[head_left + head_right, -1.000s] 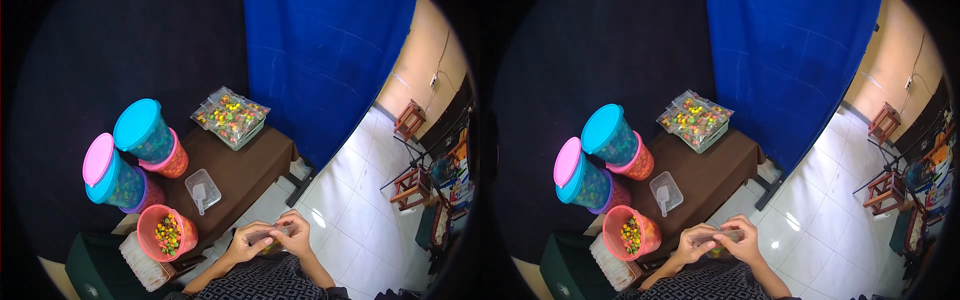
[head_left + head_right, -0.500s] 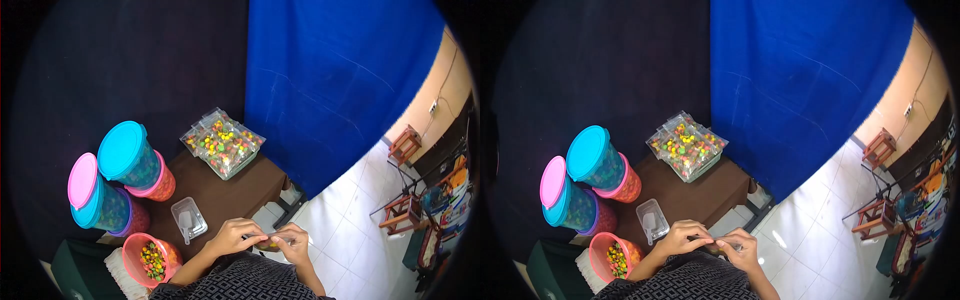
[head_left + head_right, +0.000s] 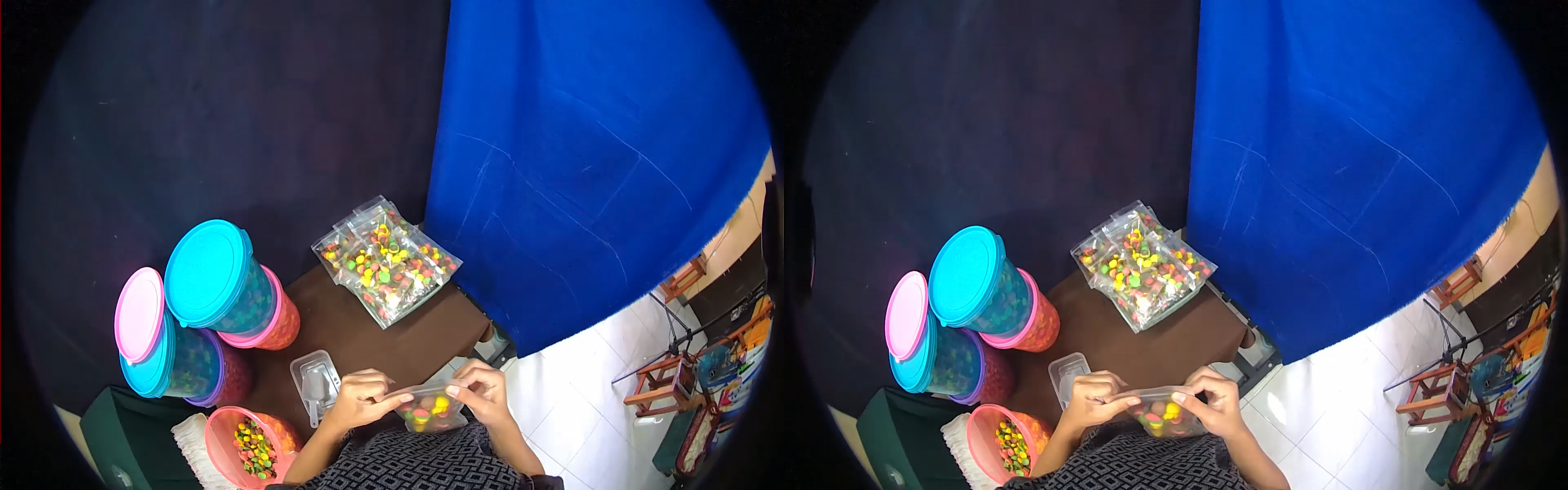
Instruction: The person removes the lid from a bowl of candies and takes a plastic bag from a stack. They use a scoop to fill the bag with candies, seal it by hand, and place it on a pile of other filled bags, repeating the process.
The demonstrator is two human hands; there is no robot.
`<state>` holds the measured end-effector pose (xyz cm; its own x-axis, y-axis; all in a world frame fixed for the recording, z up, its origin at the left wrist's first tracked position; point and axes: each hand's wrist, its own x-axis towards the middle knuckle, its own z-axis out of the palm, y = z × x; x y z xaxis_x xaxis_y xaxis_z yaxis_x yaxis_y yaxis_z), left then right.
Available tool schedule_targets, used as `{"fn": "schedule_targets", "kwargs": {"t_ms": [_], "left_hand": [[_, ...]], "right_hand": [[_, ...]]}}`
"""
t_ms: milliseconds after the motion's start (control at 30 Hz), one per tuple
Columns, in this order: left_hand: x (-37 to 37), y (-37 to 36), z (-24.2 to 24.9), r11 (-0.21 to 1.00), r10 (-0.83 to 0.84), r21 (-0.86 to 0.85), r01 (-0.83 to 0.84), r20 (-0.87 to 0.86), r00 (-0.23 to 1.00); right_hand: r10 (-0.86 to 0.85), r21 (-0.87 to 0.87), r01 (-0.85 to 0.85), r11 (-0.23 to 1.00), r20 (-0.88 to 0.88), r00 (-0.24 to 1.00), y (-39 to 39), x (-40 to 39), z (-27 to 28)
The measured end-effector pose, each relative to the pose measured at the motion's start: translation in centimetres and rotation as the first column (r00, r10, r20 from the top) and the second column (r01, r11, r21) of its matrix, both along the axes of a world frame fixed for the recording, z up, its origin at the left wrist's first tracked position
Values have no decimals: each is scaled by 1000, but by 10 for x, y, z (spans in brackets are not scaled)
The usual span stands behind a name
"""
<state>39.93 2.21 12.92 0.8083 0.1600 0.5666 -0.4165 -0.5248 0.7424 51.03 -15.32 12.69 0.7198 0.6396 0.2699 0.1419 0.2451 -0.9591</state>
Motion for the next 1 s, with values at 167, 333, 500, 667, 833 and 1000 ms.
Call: {"fn": "schedule_targets", "kwargs": {"t_ms": [167,333,500,667,833,1000], "left_hand": [[3,11,-14,853,234,-462,-243,-78,969],[15,26,-38,498,549,-736,-458,-141,824],[55,25,-57,277,565,-844,-460,-244,788],[88,33,-55,227,532,-621,-750,-566,629],[101,81,-73,108,695,-557,-823,-550,463],[113,108,-87,47,658,-594,-803,-587,472]], "right_hand": [[452,112,-441,890,-337,826,47,34,-4],[710,-116,-812,572,-427,560,79,76,-34],[623,-80,-710,699,-420,660,113,108,-48],[583,-216,-632,744,-253,772,147,166,-53],[229,-351,-227,908,-36,973,219,258,-112],[423,-639,-226,735,172,890,260,276,-122]]}}
